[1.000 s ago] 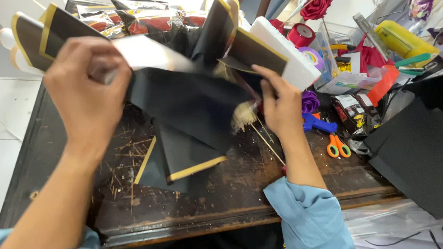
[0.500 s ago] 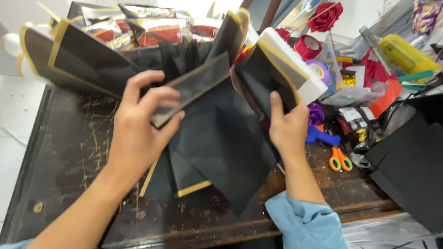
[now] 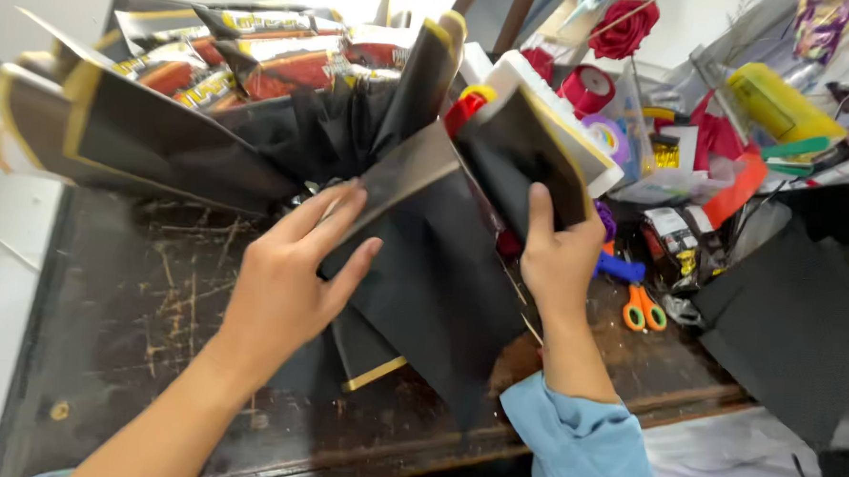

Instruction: The person constructs a snack bouquet by selecting materials from a cluttered workstation, cutting black wrapping paper with shears, and taping the paper around a base of snack bags to form a bouquet structure.

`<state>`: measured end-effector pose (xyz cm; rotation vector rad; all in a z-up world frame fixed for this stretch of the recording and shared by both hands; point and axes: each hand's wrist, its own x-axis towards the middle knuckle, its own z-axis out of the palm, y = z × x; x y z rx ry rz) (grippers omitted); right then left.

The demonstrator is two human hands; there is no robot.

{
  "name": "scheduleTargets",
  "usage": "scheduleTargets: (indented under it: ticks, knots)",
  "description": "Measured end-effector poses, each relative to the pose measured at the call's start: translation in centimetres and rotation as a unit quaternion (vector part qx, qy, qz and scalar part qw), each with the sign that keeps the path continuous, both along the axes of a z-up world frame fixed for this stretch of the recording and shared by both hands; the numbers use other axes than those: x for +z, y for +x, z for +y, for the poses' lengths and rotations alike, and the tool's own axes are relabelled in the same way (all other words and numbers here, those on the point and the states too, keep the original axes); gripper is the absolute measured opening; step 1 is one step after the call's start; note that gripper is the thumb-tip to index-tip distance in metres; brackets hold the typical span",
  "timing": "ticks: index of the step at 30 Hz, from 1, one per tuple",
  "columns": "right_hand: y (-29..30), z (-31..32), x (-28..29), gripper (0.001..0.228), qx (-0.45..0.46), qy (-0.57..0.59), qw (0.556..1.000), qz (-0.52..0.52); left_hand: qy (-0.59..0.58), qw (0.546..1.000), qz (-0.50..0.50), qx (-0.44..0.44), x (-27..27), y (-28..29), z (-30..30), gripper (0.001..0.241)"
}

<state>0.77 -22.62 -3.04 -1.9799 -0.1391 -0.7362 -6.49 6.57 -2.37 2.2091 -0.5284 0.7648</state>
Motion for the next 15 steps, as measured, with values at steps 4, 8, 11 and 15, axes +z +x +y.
scheduleTargets:
  ticks: [4,8,11,15]
  knots:
    - [-1.2,-0.4,0.9,0.035,-0.084,0.027,0.996,-0.024,-0.041,0.998,0.031,-0.044,1.6,-0.8,-1.1,0.061]
    - [-1.3,-0.5,0.6,0.034,-0.071,0.052,0.995,-0.05,0.026,0.985,0.077,-0.151,1.7,0.1,-2.5,0.053]
    - [-1.6,0.1,0.0,0.033,-0.045,0.018,0.995,-0.09,0.096,0.983,0.087,-0.13,0.8,1.8,-4.3,0.057]
    - [-3.0,2.6,3.0,0.029,0.031,-0.119,0.969,-0.215,0.026,0.998,-0.025,-0.058,1.9,3.6,-6.1,0.054]
